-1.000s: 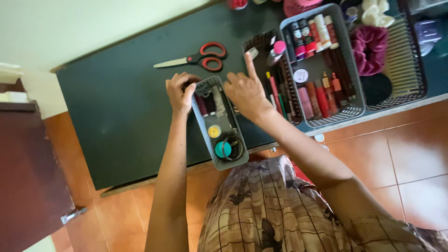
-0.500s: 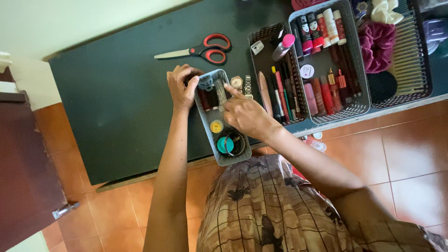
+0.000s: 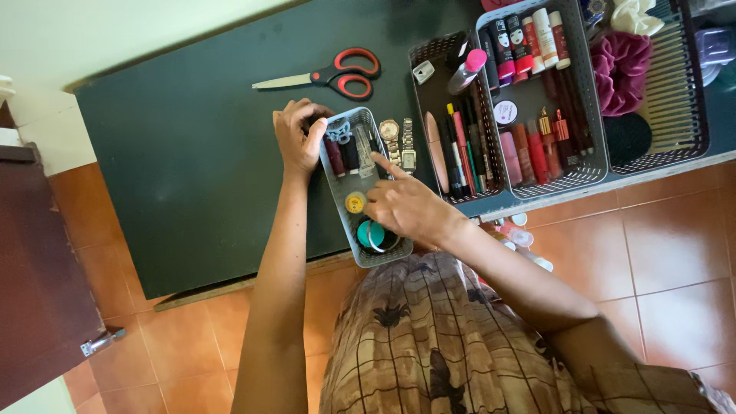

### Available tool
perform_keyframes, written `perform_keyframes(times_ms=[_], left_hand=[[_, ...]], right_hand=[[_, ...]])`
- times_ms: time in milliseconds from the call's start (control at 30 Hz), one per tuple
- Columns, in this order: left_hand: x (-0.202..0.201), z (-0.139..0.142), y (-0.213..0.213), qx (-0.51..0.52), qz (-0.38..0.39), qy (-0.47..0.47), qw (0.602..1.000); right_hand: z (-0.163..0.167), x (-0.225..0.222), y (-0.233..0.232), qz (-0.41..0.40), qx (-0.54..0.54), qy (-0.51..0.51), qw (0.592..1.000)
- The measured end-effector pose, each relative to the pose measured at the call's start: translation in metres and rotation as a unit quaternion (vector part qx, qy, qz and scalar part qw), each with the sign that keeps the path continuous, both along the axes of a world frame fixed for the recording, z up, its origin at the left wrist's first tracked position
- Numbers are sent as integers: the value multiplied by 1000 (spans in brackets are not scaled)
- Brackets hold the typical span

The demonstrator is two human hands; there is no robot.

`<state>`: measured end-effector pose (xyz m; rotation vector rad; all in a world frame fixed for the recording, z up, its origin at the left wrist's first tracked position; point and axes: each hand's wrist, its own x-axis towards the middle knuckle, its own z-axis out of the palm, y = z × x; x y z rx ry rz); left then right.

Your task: The person kneels at a low dresser and reorganizes cosmetic items into storage trays, arranging pens, lip products, scissors and small containers into separate compartments. They pick up bottles and jars from the floor and the dresser and place them in rows along the back of the dresser.

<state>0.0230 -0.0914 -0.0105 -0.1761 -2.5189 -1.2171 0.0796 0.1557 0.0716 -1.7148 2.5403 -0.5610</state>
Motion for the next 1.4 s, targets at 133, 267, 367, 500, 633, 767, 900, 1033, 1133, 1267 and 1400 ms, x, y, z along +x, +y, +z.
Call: perform_keyframes(times_ms=[133,267,367,500,633,767,900,1033,1133,1267,1400], left_hand=[[2,3,1,0,-5,5,1000],[2,4,2,14,-5,-5,1000],[1,4,2,10,-8,7,1000],[-1,4,0,6,-11,10,1000],[0,6,1,13,-10,2,1000],[2,8,2,16,0,-19,1000],[1,9,2,8,-6,-2,1000],[-1,9,1,7,-5,4,1000],[-1,7,0,4,-1,-4,1000],[0,4,-1,-7,-5,9,1000],[-1,0,-1,-6,0,32,999]], right_hand=[[-10,5,-5,15,49,-30,998],[-22,15,-12,-17,-16,-37,999],[-29,18,-13,-43,48,-21,998],[-33,18,-13,-36,30,-21,999],[-31,15,-15,-43,61,-15,997],[-18,10,-16,-62,64,-34,995],[-2,6,-12,-48,31,-106,993],[1,2,-8,0,39,-148,988],[-7,-5,-8,-12,-49,-67,996],[-20,-11,-16,-60,-47,28,997],[-18,-5,-23,10,119,-22,993]])
